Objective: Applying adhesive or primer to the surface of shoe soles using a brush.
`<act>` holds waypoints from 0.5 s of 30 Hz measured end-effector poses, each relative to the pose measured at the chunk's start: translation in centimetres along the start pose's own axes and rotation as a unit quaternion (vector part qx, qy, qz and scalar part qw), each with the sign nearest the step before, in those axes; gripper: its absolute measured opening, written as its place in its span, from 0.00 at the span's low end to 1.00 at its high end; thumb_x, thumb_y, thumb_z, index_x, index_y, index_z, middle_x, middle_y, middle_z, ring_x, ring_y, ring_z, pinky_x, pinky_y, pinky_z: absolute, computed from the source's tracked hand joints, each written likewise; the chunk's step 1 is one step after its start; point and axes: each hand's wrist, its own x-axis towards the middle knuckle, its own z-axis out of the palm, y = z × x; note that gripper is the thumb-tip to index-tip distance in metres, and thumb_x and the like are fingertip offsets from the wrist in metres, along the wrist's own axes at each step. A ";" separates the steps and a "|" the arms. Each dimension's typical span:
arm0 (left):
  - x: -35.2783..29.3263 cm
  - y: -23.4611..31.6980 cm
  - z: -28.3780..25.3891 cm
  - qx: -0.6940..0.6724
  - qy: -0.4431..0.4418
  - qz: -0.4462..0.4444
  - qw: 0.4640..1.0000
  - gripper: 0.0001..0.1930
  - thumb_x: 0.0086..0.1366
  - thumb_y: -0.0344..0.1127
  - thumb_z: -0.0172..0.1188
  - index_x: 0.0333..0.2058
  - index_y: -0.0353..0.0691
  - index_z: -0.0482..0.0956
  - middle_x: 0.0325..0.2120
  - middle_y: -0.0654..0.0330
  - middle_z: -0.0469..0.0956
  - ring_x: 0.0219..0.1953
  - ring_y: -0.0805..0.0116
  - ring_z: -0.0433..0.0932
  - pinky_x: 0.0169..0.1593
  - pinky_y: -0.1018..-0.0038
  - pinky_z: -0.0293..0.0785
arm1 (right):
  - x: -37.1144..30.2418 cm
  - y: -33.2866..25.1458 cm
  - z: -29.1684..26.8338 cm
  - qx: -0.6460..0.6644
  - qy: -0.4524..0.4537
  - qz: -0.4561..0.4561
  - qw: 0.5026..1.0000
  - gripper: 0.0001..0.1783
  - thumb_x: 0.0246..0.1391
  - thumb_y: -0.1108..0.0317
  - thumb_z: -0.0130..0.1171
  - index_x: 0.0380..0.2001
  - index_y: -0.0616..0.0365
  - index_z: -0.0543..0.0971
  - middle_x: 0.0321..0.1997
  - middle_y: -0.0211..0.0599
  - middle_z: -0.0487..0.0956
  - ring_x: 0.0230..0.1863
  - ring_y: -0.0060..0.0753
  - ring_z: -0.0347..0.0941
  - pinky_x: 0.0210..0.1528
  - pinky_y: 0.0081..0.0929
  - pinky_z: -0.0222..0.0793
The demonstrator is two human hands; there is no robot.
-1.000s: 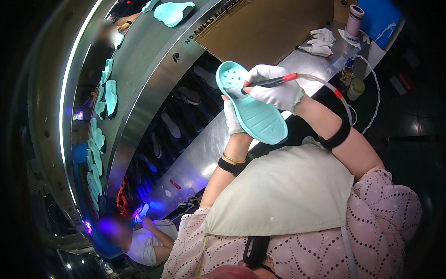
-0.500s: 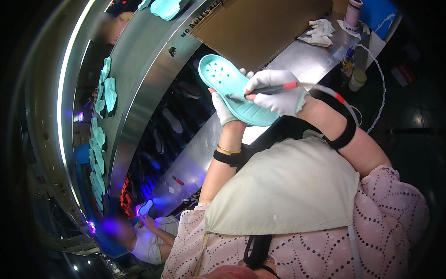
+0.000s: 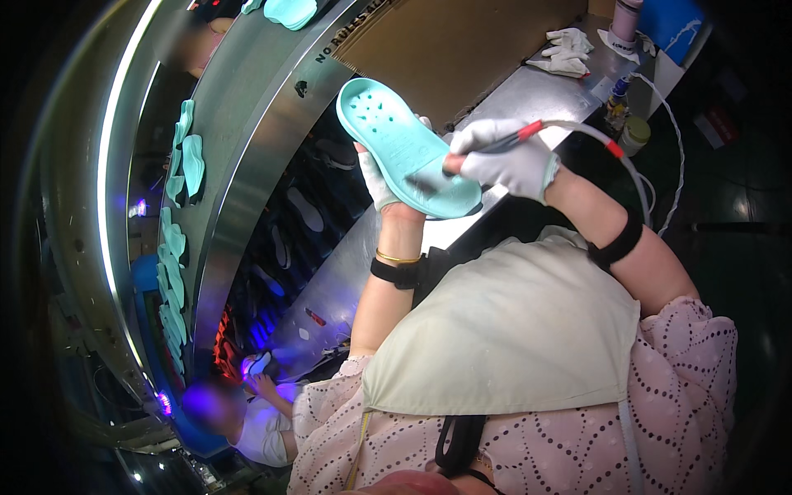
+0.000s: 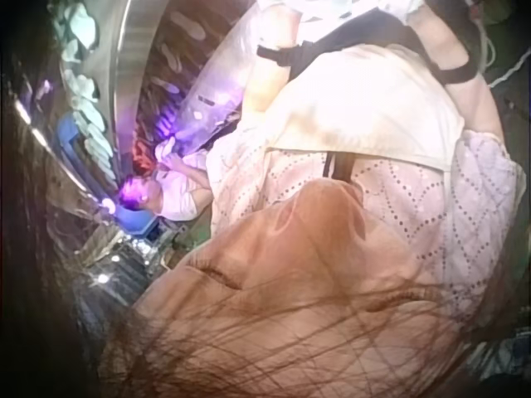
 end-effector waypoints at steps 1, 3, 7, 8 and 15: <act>-0.3 -0.5 0.4 -0.001 0.000 -0.001 1.000 0.38 0.55 0.68 0.42 0.52 0.41 0.65 0.43 0.51 0.72 0.48 0.51 0.69 0.52 0.55 0.66 | 0.3 -0.1 -0.8 -0.001 0.006 -0.019 1.000 0.05 0.46 0.70 0.61 0.28 0.59 0.78 0.27 0.26 0.77 0.31 0.14 0.70 0.35 0.14 0.67; -0.7 -2.0 1.3 0.068 0.101 0.040 0.992 0.39 0.57 0.67 0.36 0.56 0.41 0.60 0.48 0.49 0.68 0.50 0.50 0.67 0.54 0.55 0.63 | 0.8 0.1 -1.8 0.025 0.018 -0.114 0.993 0.05 0.47 0.72 0.60 0.29 0.60 0.77 0.28 0.26 0.77 0.32 0.14 0.70 0.36 0.14 0.67; -1.1 -2.6 0.7 0.088 0.017 0.001 0.996 0.39 0.57 0.69 0.34 0.57 0.43 0.60 0.52 0.48 0.64 0.47 0.47 0.70 0.52 0.53 0.65 | 0.3 0.4 -0.8 0.040 0.015 -0.137 0.990 0.04 0.46 0.77 0.59 0.29 0.61 0.77 0.33 0.29 0.77 0.34 0.15 0.71 0.40 0.16 0.67; -0.9 -2.5 1.1 0.014 0.000 -0.008 1.000 0.40 0.56 0.70 0.35 0.57 0.44 0.60 0.51 0.48 0.66 0.47 0.46 0.70 0.51 0.53 0.66 | -0.4 0.0 0.0 -0.005 0.009 -0.127 0.992 0.05 0.46 0.79 0.59 0.29 0.61 0.76 0.33 0.29 0.76 0.36 0.16 0.71 0.41 0.17 0.67; -0.8 -1.8 1.6 0.120 -0.003 0.022 0.993 0.38 0.57 0.67 0.37 0.59 0.47 0.56 0.56 0.50 0.60 0.57 0.45 0.60 0.58 0.54 0.58 | -0.2 0.8 0.2 0.000 -0.010 -0.114 0.993 0.05 0.47 0.77 0.60 0.30 0.62 0.76 0.34 0.34 0.78 0.36 0.22 0.73 0.42 0.21 0.69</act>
